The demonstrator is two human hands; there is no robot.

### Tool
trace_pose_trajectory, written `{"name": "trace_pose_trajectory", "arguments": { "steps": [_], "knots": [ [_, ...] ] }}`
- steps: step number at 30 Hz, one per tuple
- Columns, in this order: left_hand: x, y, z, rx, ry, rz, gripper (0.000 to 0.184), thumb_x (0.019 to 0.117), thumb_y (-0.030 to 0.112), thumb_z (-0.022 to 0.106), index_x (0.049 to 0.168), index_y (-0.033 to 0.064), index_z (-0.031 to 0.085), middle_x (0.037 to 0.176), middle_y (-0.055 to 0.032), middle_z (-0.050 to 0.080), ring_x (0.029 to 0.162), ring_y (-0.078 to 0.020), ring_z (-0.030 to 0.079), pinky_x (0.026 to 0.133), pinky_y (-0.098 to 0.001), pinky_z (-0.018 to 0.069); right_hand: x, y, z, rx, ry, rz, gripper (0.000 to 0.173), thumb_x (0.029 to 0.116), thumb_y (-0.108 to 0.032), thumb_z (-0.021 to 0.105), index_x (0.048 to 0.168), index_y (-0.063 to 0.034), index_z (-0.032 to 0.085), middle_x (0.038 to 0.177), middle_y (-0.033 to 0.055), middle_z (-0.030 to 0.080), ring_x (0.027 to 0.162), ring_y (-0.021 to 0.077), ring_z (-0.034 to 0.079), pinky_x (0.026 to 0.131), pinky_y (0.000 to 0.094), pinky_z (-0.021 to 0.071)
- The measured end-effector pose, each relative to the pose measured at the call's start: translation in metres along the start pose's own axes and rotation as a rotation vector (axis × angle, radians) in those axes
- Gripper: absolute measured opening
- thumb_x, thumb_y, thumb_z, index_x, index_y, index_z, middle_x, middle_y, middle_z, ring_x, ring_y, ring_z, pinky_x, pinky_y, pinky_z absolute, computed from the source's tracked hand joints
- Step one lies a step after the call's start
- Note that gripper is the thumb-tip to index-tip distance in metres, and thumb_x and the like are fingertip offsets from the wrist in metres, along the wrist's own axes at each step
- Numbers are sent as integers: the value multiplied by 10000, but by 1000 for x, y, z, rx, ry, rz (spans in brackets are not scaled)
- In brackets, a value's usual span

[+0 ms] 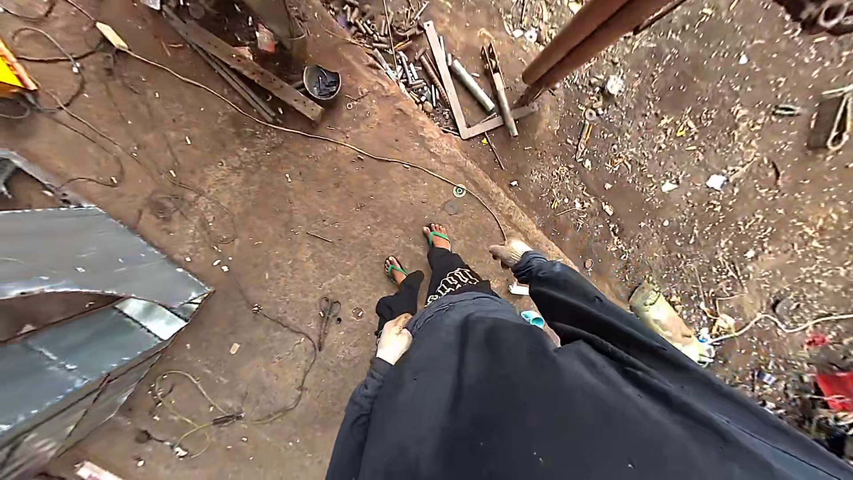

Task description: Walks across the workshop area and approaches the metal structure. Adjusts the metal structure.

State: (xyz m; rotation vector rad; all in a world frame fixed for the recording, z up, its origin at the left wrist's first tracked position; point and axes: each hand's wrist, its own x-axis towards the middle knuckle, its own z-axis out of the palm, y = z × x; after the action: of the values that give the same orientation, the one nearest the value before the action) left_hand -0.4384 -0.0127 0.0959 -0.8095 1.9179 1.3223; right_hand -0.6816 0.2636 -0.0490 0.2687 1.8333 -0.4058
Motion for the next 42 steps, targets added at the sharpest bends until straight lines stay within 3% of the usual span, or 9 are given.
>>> {"name": "trace_pose_trajectory", "arguments": {
  "steps": [8,12,17,23,30,32,36,39,42],
  "knots": [
    [46,57,-21,222,-23,-9,297,968,69,525,1180,-13,716,1195,-210,713,1181,-321,658,1068,-520,477,-24,-15,2,41,-49,-43,559,979,-445,645,1164,81,684,1164,277,690,1116,400,668,1014,589,506],
    [75,91,-39,274,-17,52,342,976,100,499,1238,26,707,1262,-180,701,1244,-298,634,1110,-514,451,-6,-39,-36,129,39,-139,501,1021,-451,565,1061,19,732,937,212,716,838,332,687,831,554,543],
    [113,126,-61,227,-7,234,338,955,103,485,1182,21,721,1208,-159,721,1192,-256,658,1089,-474,473,3,-72,-82,198,141,-171,507,1038,-459,542,1137,5,722,967,218,718,869,350,691,856,567,543],
    [184,173,-85,300,-167,295,323,978,122,490,1178,7,717,1205,-177,719,1185,-282,662,1075,-493,480,25,-106,-103,191,139,-212,499,1040,-473,536,1146,-29,739,946,197,735,869,349,703,863,576,550],
    [284,254,-149,356,-268,198,327,996,171,506,1219,53,714,1249,-152,710,1221,-275,650,1086,-508,480,78,-125,-119,265,68,-69,434,990,-412,639,1137,-16,740,989,205,743,925,344,716,895,570,560],
    [304,271,-171,337,-272,173,324,993,165,508,1214,47,714,1239,-157,711,1209,-277,654,1078,-505,485,87,-135,-140,276,39,-64,427,996,-387,639,1168,-5,721,962,202,736,865,323,713,846,544,573],
    [339,294,-216,253,-185,123,314,1000,150,513,1208,26,713,1233,-175,708,1205,-286,652,1084,-495,476,103,-193,-216,399,193,-70,414,1022,-366,605,1245,-30,698,1018,219,732,884,352,714,832,571,577],
    [353,292,-241,182,-78,86,294,995,148,515,1154,48,742,1204,-137,726,1186,-247,662,1085,-469,484,99,-250,-270,512,283,-99,399,1052,-349,558,1304,-58,665,982,203,725,797,331,702,742,544,581],
    [361,284,-267,58,59,-58,273,984,135,522,1125,84,750,1106,-91,753,1047,-200,713,988,-443,557,98,-299,-304,532,321,-202,366,1055,-301,566,1306,-55,668,950,193,726,734,308,697,689,521,589]
  ]
}}
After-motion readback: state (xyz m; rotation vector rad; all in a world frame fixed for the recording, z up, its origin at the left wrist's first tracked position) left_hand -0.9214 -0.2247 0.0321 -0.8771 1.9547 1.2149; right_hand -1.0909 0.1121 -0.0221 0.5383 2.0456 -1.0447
